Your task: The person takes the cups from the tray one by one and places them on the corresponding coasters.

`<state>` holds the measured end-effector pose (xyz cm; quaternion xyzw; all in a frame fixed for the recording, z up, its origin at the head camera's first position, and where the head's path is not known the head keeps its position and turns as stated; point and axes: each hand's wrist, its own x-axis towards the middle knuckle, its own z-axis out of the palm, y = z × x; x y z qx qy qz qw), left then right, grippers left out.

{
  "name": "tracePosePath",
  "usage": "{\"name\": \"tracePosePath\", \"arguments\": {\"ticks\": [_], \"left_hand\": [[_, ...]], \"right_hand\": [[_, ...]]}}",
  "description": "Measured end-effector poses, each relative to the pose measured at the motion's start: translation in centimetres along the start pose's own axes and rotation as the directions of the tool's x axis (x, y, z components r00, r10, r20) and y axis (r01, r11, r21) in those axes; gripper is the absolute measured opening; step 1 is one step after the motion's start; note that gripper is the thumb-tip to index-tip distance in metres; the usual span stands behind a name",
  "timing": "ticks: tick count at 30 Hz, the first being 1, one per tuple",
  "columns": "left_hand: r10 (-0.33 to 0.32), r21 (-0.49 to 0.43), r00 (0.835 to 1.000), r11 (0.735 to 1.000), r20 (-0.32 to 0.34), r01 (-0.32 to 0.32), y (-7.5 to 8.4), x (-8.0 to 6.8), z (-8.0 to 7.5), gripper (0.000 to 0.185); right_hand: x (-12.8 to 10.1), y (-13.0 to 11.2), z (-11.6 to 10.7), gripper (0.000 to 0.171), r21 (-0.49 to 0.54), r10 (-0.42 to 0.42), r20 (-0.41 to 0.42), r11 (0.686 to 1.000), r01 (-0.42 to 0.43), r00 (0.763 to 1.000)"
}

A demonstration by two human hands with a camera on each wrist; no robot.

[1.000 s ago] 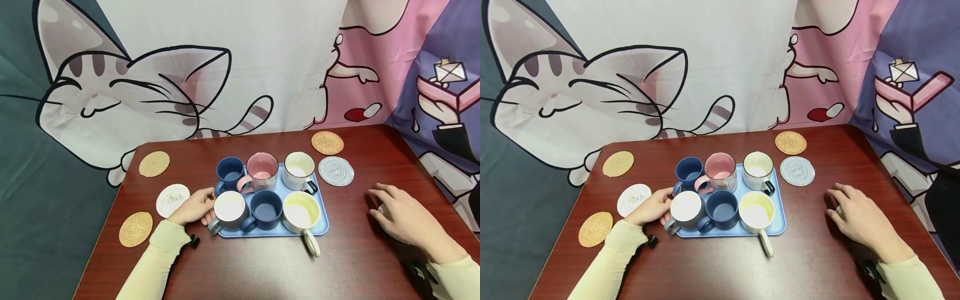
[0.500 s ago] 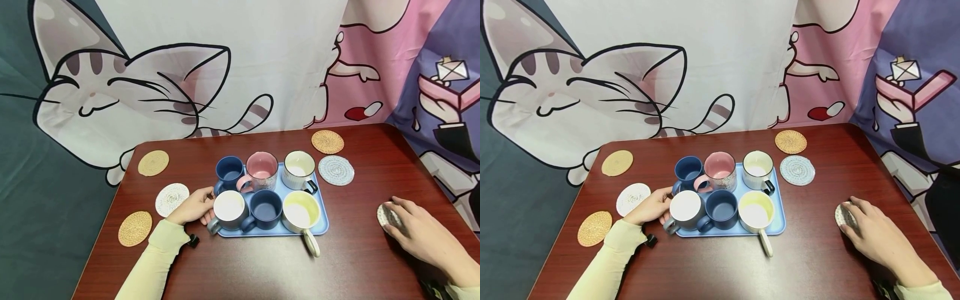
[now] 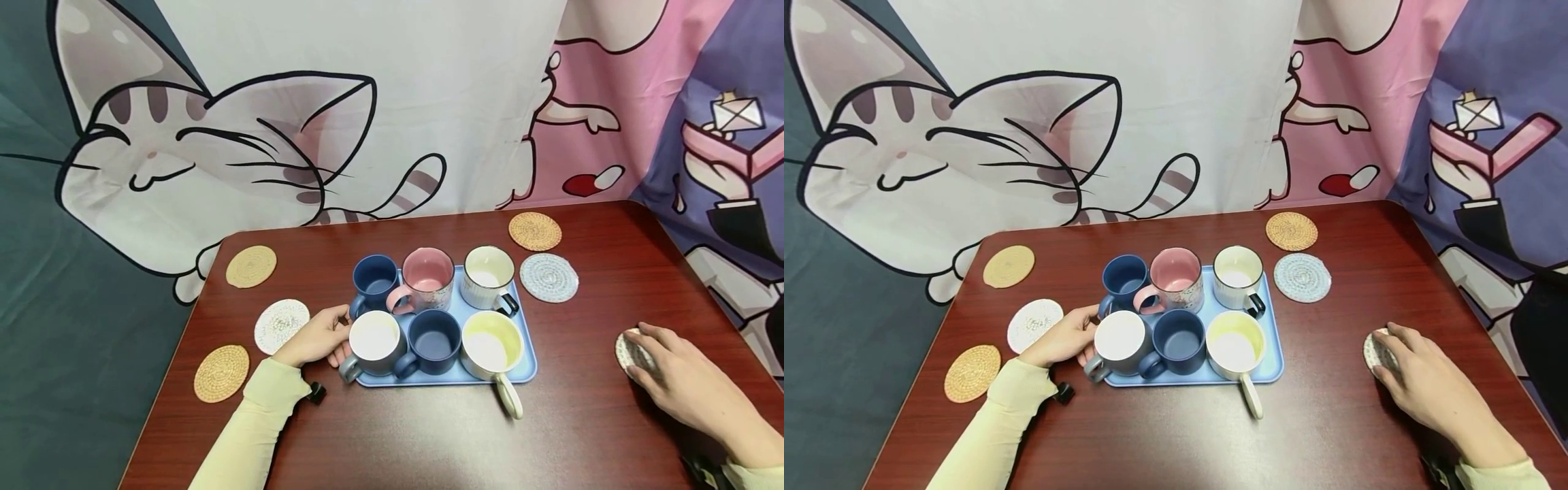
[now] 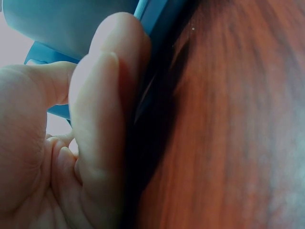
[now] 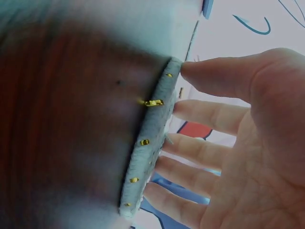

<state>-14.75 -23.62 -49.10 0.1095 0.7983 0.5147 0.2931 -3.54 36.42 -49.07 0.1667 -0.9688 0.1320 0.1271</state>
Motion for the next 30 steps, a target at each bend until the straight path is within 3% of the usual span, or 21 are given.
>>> {"name": "tracePosePath", "arguments": {"ticks": [15, 30], "left_hand": [[0.002, 0.004, 1.000, 1.000, -0.005, -0.002, 0.1, -0.1, 0.0, 0.023], [0.004, -0.002, 1.000, 1.000, -0.006, -0.004, 0.0, 0.0, 0.1, 0.022]], "right_hand": [[0.4, -1.0, -1.0, 0.043, -0.074, -0.059, -0.039, 0.996, 0.056, 0.997], [2.6, -0.7, -0.4, 0.055, -0.071, -0.109, -0.043, 0.992, 0.106, 0.993]]}}
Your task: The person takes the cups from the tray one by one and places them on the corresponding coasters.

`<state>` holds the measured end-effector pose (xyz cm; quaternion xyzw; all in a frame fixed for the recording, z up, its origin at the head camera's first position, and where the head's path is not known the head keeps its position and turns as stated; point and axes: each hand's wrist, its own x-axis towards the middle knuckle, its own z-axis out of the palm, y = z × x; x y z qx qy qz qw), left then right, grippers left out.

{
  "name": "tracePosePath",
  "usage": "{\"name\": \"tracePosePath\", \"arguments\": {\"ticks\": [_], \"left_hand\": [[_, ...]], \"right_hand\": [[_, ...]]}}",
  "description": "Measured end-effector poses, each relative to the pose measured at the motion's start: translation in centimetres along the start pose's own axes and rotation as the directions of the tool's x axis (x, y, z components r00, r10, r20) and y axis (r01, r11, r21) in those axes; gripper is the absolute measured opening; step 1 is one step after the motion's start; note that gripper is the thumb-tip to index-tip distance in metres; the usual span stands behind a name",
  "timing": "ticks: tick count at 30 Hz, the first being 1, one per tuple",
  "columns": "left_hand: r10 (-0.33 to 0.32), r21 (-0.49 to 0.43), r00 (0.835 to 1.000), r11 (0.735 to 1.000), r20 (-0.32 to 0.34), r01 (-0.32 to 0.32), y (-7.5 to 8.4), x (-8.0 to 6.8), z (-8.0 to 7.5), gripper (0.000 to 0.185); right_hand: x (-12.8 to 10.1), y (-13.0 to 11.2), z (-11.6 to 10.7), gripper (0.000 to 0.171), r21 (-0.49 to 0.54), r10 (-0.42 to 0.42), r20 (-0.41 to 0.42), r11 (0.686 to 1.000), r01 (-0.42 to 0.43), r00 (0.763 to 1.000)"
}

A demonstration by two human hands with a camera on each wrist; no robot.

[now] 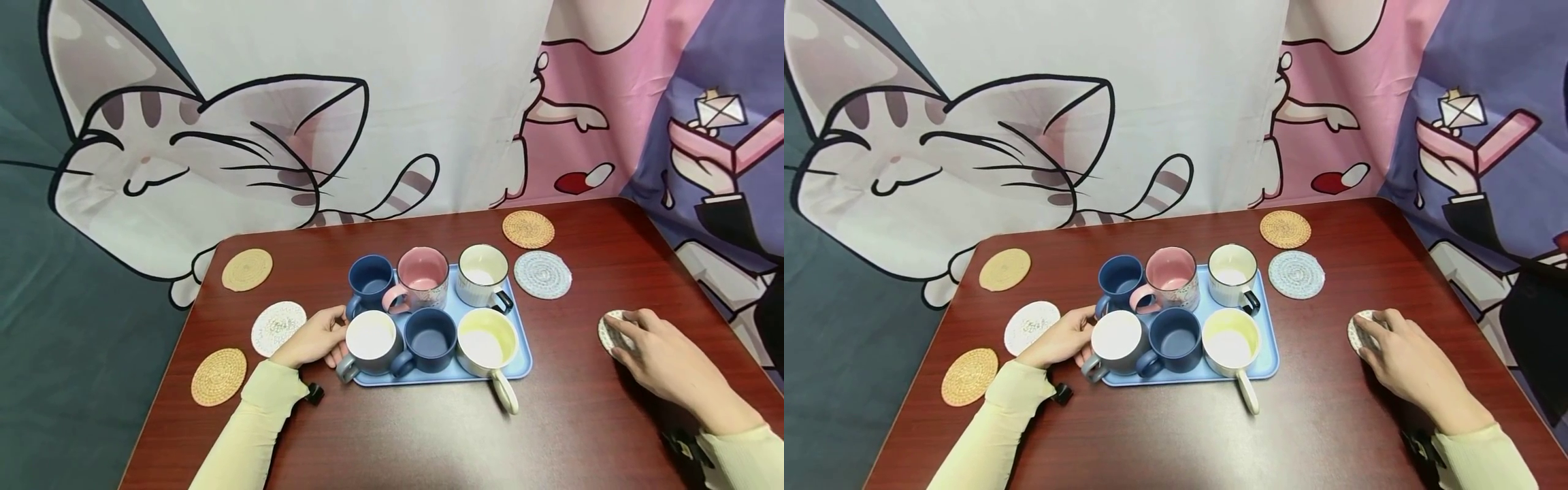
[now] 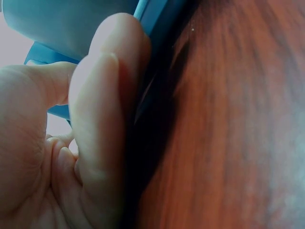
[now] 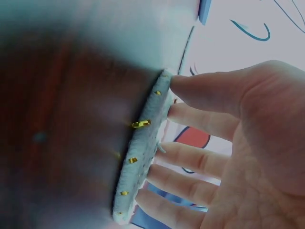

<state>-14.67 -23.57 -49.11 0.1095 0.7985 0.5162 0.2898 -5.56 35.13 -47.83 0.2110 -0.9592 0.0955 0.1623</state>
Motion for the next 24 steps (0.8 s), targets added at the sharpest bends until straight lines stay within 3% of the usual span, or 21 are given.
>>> {"name": "tracePosePath", "arguments": {"ticks": [24], "left_hand": [[0.003, 0.015, 1.000, 1.000, 0.000, -0.003, 0.1, 0.0, 0.0, 0.022]], "right_hand": [[5.2, 2.1, 1.0, 0.049, 0.018, -0.005, 0.041, 1.000, 0.005, 0.999]]}}
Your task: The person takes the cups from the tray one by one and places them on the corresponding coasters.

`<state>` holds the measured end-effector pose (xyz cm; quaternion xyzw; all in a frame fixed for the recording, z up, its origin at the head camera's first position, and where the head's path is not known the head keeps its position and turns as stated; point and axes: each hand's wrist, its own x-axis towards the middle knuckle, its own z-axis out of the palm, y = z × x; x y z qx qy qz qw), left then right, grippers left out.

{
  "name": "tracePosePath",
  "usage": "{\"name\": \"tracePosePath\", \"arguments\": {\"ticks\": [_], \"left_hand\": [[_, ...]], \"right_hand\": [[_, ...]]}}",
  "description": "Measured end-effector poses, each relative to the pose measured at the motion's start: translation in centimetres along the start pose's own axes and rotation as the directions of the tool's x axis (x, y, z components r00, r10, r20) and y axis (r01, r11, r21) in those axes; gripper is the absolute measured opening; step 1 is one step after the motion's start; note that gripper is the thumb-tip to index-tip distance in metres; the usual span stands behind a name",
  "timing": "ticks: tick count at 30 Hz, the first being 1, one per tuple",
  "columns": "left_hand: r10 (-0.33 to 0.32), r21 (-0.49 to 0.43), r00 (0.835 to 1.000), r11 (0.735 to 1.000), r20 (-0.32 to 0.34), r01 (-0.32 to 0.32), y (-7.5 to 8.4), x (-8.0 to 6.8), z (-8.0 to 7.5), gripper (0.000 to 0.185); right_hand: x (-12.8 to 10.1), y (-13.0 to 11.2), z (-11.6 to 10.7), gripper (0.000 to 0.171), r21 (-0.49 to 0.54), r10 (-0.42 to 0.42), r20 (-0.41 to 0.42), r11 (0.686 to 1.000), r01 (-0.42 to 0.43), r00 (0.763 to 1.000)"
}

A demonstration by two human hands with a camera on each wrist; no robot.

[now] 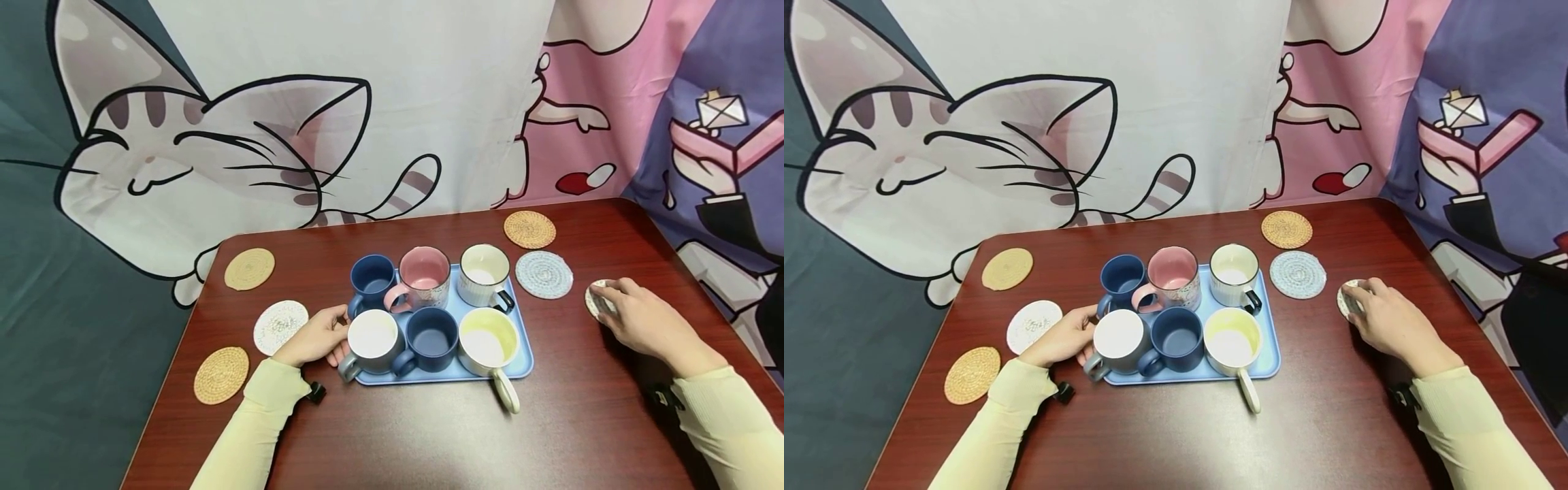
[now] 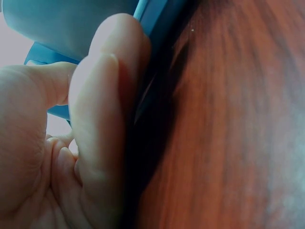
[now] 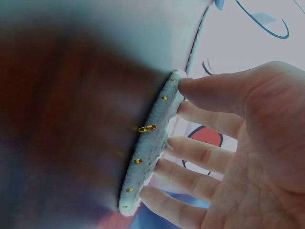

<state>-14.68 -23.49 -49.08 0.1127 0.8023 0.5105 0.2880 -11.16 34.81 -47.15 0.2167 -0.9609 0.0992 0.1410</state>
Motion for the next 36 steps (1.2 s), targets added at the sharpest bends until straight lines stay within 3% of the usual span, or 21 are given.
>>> {"name": "tracePosePath", "arguments": {"ticks": [14, 36], "left_hand": [[0.000, -0.012, 1.000, 1.000, 0.005, 0.000, 0.1, 0.0, -0.1, 0.022], [0.000, -0.002, 1.000, 1.000, -0.002, 0.000, 0.1, -0.1, 0.1, 0.021]], "right_hand": [[3.3, 1.7, 0.6, 0.044, 0.012, 0.033, 0.052, 0.999, -0.034, 0.998], [5.1, 2.7, 0.9, 0.043, 0.034, 0.087, 0.116, 0.995, -0.091, 0.989]]}}
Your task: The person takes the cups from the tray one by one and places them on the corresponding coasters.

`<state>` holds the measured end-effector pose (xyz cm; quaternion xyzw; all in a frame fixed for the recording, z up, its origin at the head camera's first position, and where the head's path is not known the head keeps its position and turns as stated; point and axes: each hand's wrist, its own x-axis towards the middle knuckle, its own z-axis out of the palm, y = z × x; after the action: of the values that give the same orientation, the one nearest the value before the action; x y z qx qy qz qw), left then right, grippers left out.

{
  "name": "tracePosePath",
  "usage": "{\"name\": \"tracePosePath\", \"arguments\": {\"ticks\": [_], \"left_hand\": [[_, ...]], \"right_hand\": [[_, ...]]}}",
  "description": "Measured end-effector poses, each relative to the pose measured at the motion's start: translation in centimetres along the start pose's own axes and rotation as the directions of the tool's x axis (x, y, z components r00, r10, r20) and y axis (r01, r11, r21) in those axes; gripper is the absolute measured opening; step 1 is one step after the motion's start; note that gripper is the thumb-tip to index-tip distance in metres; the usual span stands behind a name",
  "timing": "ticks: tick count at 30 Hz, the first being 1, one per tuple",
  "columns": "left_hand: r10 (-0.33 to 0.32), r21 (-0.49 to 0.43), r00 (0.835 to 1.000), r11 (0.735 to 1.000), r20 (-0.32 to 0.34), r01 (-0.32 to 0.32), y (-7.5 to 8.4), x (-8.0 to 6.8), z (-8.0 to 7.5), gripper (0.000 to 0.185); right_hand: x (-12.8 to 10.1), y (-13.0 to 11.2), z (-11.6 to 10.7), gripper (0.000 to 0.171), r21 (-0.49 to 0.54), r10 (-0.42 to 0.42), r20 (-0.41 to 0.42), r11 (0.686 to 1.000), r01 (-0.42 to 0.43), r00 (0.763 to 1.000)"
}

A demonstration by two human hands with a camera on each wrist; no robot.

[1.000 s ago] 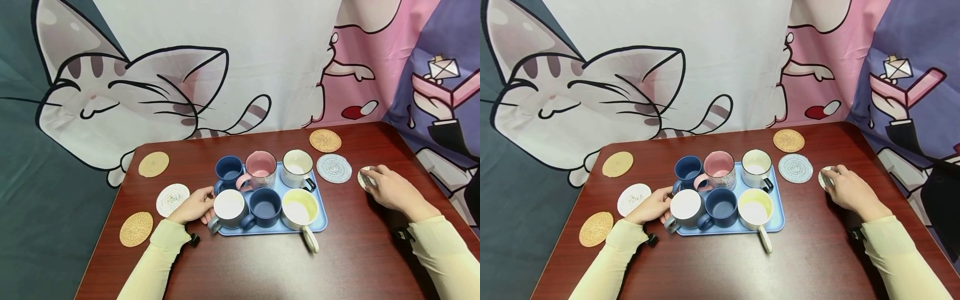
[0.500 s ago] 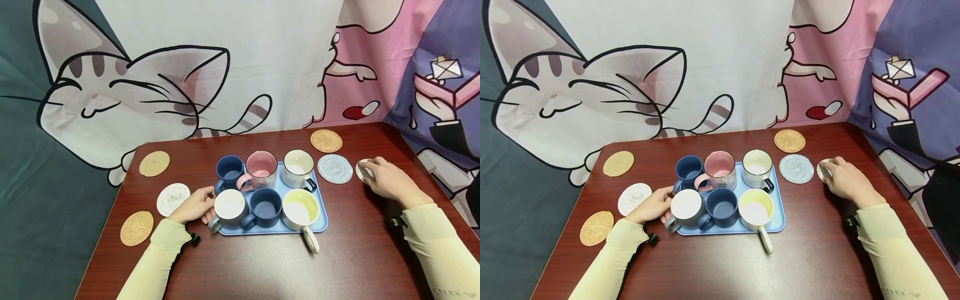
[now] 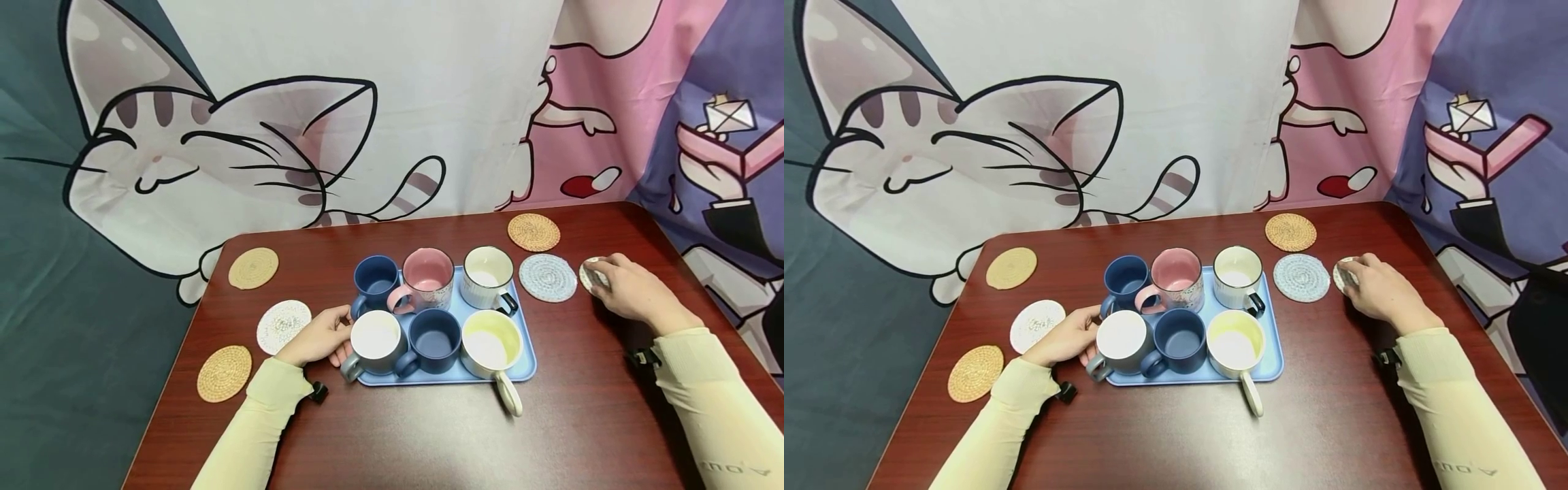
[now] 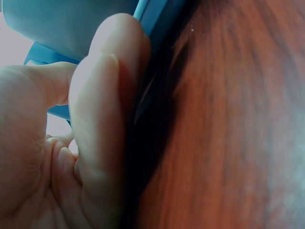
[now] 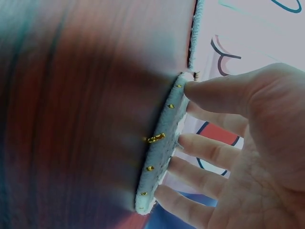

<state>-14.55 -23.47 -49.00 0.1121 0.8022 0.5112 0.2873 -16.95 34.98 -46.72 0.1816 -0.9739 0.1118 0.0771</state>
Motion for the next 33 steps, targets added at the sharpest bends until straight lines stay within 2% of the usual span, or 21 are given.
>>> {"name": "tracePosePath", "arguments": {"ticks": [11, 17, 28, 31, 33], "left_hand": [[0.005, 0.000, 1.000, 1.000, 0.002, -0.005, 0.0, 0.0, 0.0, 0.021], [0.006, 0.001, 1.000, 1.000, -0.001, -0.006, 0.0, 0.1, 0.0, 0.021], [-0.002, -0.006, 1.000, 1.000, -0.001, 0.002, 0.0, 0.1, 0.0, 0.020], [-0.003, -0.006, 1.000, 1.000, 0.000, 0.003, 0.0, 0.1, 0.0, 0.020], [-0.004, -0.005, 1.000, 1.000, 0.001, 0.004, -0.1, 0.0, 0.0, 0.021]], "right_hand": [[0.1, 0.2, -0.3, 0.047, -0.004, 0.012, 0.034, 1.000, -0.011, 0.999], [0.2, -0.7, -1.0, 0.050, -0.014, 0.033, -0.024, 0.999, -0.033, 0.999], [-0.3, -4.1, -1.3, 0.038, 0.018, -0.013, -0.099, 1.000, 0.015, 0.995], [-0.5, -5.1, -1.3, 0.028, 0.018, -0.026, -0.104, 0.999, 0.028, 0.994], [-0.6, -5.7, -1.2, 0.019, 0.030, -0.015, -0.073, 0.999, 0.017, 0.997]]}}
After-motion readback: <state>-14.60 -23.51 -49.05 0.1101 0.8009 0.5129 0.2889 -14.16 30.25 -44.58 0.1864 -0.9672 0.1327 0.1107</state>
